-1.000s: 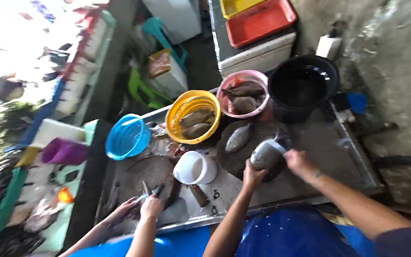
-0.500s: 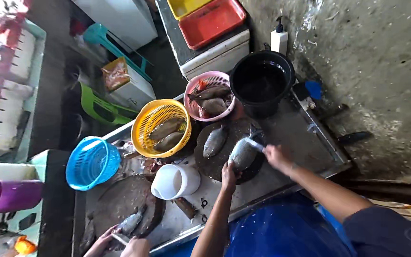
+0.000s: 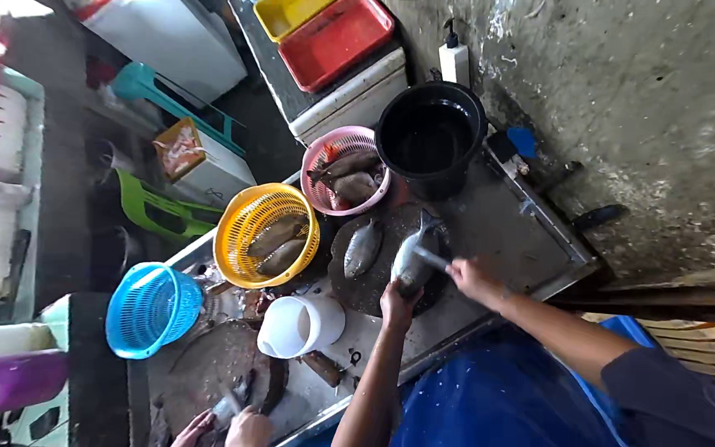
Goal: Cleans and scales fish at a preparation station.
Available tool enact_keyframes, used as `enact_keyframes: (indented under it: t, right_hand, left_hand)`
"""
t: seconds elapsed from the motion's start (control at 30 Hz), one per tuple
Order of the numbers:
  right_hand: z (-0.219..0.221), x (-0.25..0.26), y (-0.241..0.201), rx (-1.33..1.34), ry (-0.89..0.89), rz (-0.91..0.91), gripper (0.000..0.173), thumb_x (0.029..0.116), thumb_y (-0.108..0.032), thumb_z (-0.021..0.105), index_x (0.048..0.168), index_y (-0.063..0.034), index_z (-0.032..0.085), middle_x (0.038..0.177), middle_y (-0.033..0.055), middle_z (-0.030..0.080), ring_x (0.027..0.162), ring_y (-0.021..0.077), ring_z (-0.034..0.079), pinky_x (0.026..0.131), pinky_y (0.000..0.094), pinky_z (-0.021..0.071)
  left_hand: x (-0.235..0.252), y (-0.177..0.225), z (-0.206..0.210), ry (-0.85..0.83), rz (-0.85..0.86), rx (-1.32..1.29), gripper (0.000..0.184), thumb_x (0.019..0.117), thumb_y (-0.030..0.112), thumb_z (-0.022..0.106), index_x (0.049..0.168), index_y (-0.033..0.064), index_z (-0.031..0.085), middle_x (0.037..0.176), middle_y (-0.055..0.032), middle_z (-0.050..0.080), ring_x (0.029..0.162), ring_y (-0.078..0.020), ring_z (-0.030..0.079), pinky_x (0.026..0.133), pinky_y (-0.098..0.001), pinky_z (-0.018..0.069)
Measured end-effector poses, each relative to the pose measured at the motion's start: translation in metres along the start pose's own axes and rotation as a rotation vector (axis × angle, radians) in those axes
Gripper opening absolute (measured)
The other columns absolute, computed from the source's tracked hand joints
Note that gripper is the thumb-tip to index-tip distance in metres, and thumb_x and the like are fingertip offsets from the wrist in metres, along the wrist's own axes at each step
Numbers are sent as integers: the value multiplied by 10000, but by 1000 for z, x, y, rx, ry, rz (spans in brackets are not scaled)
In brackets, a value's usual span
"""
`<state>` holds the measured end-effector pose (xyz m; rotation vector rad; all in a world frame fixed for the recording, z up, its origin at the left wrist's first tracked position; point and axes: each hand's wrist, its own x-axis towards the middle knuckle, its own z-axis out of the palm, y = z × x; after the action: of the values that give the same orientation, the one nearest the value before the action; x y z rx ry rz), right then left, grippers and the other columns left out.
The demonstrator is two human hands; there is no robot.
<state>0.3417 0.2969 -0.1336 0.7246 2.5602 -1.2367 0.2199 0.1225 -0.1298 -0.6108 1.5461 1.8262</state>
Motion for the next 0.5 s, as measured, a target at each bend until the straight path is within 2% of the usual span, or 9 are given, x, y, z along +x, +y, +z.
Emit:
enact_keyframes:
  t: [0.07, 0.1, 0.2, 0.3, 0.33, 0.37, 0.43, 0.47, 0.5]
  right_hand:
    - [0, -13, -11, 38, -92, -83, 437, 1079, -370, 475, 1033, 2, 698, 946, 208, 698, 945, 359, 686, 877, 574, 529]
    - [-11, -13, -16, 54, -118, -59, 425, 1079, -354, 497, 1073, 4, 727, 1005, 216, 715, 1002, 366, 689, 933, 580, 523]
    - [-13, 2, -13, -38, -34, 2, 415, 1080, -386, 475, 1029, -44, 705, 968, 191, 718, 977, 362, 707, 883, 592, 554]
    - [-20, 5, -30, 7, -185, -86, 424, 1081, -341, 493, 1098, 15, 722, 1039, 233, 711, 1030, 381, 682, 941, 595, 514]
    - [-30, 15, -30, -12, -154, -64, 393, 1080, -316, 514, 1110, 10, 732, 1055, 238, 718, 1041, 391, 688, 947, 604, 519]
    - [-35, 28, -28, -65, -64, -25, 362, 1075, -313, 525, 1093, -17, 732, 1032, 230, 724, 1012, 399, 704, 901, 618, 546]
    - [-29, 38, -36, -162, 21, 11, 347, 1069, -335, 513, 1038, -45, 702, 988, 222, 710, 961, 414, 709, 817, 642, 565]
    - [-26, 37, -50, -177, -33, -40, 363, 1063, -331, 505, 1031, -30, 705, 991, 224, 708, 967, 405, 704, 835, 631, 563]
    - [-29, 35, -67, -162, -143, -88, 393, 1075, -321, 488, 1046, 7, 703, 1015, 243, 695, 995, 407, 683, 880, 623, 534]
  left_hand:
    - [-2, 3, 0, 16, -32, -34, 392, 1100, 248, 420, 1368, -25, 506, 1246, -255, 622, 1023, -363, 686, 817, -517, 611]
    - [-3, 2, -1, 12, -49, -46, 394, 1099, 243, 421, 1376, -27, 498, 1259, -258, 613, 1038, -369, 683, 829, -517, 610]
    - [-4, 0, 3, 16, -61, -85, 394, 1099, 234, 413, 1374, -35, 499, 1261, -277, 616, 1032, -392, 695, 815, -531, 623]
    - [0, 5, -3, 28, -56, -65, 403, 1101, 268, 410, 1374, -12, 506, 1244, -253, 625, 1023, -368, 688, 814, -521, 610]
    - [1, 1, -8, -17, -32, -21, 396, 1100, 233, 426, 1417, 2, 477, 1278, -253, 612, 1043, -369, 685, 832, -515, 611]
    - [3, -4, -13, -81, 34, 66, 404, 1069, 136, 487, 1449, 5, 445, 1273, -259, 614, 1030, -366, 694, 829, -502, 621]
    - [9, -18, -18, -167, 272, 333, 643, 869, -13, 748, 1432, -32, 438, 1156, -248, 675, 909, -322, 741, 773, -459, 662]
    - [12, -20, -17, -157, 393, 476, 733, 776, 30, 836, 1408, -33, 470, 1098, -203, 710, 856, -272, 754, 758, -433, 672]
    - [14, -21, -16, -133, 468, 580, 758, 738, 78, 873, 1386, -27, 494, 1060, -168, 729, 831, -237, 755, 759, -426, 668]
